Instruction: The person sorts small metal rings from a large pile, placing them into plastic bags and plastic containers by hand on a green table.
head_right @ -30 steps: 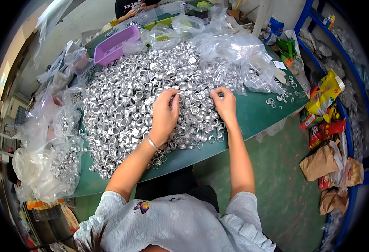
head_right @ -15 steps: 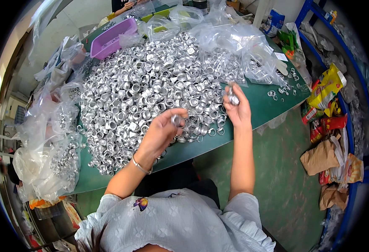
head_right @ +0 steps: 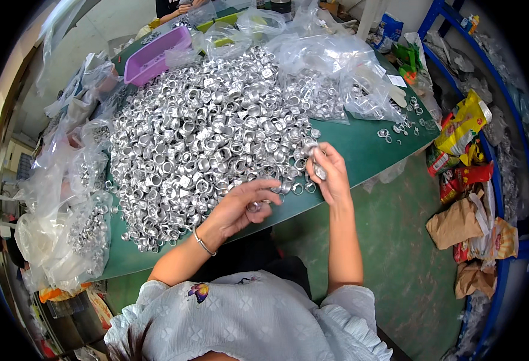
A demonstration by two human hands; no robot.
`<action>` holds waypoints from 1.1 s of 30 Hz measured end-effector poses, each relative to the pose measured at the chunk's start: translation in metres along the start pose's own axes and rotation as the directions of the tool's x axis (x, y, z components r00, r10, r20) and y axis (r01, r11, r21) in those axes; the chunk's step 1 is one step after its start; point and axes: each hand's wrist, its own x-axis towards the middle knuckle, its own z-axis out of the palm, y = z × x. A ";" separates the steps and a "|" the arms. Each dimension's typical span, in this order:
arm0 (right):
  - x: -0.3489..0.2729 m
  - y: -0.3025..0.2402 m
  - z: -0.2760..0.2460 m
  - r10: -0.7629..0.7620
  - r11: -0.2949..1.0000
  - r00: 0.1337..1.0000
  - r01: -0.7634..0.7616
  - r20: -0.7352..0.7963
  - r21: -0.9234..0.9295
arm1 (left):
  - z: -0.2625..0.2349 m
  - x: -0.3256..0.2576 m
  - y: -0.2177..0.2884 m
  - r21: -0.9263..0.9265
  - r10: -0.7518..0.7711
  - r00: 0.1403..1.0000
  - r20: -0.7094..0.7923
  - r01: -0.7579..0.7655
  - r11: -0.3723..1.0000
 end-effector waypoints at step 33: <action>-0.036 0.074 0.106 -0.293 -0.127 0.846 0.427 0.445 -0.895 | -0.052 -0.124 -0.081 -0.507 0.073 0.915 -0.396 -0.284 0.814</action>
